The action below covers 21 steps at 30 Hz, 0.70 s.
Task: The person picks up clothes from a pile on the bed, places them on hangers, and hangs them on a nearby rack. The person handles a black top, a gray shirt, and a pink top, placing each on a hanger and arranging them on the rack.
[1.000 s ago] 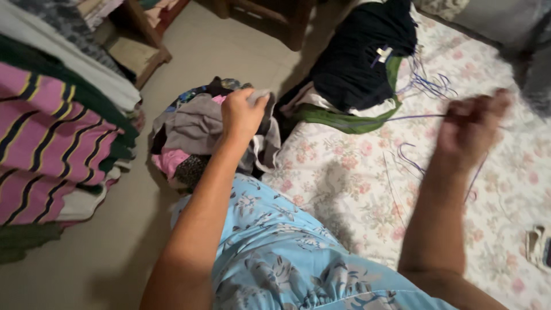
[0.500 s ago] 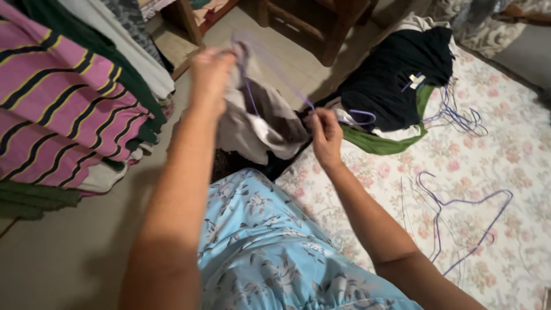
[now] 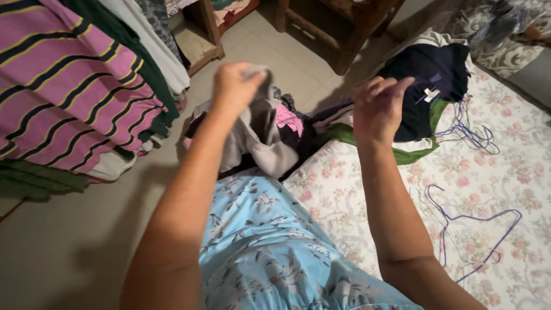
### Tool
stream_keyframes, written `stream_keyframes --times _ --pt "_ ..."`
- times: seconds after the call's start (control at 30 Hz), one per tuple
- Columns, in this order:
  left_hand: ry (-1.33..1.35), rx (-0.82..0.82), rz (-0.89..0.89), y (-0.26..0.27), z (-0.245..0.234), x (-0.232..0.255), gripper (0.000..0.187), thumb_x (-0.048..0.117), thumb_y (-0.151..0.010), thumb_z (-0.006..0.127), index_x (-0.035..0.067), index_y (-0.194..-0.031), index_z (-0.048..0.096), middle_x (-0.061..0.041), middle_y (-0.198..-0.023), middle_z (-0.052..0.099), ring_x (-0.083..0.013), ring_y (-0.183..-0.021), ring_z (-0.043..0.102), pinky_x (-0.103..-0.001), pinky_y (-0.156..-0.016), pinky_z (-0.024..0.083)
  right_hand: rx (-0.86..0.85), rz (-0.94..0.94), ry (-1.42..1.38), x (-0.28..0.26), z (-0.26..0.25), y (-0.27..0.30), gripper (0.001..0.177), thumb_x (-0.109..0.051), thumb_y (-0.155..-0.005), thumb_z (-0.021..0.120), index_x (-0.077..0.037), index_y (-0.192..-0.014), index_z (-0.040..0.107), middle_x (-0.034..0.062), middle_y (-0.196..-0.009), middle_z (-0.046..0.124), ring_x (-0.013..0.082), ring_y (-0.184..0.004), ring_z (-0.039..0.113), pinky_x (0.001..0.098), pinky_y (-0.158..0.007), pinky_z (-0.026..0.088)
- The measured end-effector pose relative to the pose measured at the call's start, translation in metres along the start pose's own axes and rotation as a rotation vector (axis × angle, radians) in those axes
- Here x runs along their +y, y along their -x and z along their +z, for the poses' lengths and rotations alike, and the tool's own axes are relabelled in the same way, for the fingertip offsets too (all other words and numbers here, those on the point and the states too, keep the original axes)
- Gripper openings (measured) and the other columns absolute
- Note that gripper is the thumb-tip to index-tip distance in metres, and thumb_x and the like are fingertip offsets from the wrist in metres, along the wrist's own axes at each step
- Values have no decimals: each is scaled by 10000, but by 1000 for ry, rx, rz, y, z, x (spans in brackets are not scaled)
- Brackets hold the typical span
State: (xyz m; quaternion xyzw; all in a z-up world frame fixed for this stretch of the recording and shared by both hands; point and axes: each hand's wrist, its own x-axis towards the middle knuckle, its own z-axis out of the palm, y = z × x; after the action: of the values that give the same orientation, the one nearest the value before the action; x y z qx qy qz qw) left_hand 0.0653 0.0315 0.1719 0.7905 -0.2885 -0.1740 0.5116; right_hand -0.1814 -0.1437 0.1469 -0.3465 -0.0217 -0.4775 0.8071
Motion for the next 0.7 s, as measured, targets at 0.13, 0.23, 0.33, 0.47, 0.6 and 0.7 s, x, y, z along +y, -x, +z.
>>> stream_keyframes --times 0.13,0.23,0.33,0.47,0.6,0.7 --pt "-146 -11 422 10 20 10 176 173 -795 828 82 -941 789 -132 -855 748 -296 -776 740 -366 -713 568 -134 117 259 25 31 -4 240 -229 -1007 663 -78 -826 621 40 -774 575 155 -662 513 308 -626 413" --pt "-204 -49 611 21 24 19 147 104 -785 811 102 -932 803 -157 -893 711 -370 -818 696 -404 -727 550 -270 202 998 41 56 4 234 -166 -918 807 -48 -1112 747 -62 -761 511 43 -661 424 234 -577 328" --pt "-185 -116 608 28 14 26 153 58 -778 790 89 -927 793 -158 -899 675 -378 -829 678 -429 -733 545 -343 121 1182 52 65 -3 552 -176 -875 869 -66 -1363 634 -70 -694 438 33 -631 396 245 -560 352" --pt "-60 -125 608 31 -8 19 236 -8 -756 760 67 -979 750 -127 -973 682 -329 -902 709 -399 -784 571 -453 362 1098 77 47 -13 172 -137 -940 797 11 -972 715 -66 -727 550 37 -668 475 253 -564 395" --pt "-215 -17 631 33 -22 -8 462 -110 -705 719 64 -1133 723 -152 -1104 634 -350 -1049 663 -412 -898 556 -357 211 953 83 33 -29 59 -68 -949 721 -9 -960 718 -68 -794 668 33 -712 583 235 -619 466" --pt "-513 246 511 34 -21 -47 603 -115 -639 717 78 -1209 686 -152 -1192 606 -366 -1139 624 -481 -918 498 -129 80 948 69 27 -45 186 -54 -954 753 -52 -810 636 -77 -730 543 36 -653 460 237 -571 352"
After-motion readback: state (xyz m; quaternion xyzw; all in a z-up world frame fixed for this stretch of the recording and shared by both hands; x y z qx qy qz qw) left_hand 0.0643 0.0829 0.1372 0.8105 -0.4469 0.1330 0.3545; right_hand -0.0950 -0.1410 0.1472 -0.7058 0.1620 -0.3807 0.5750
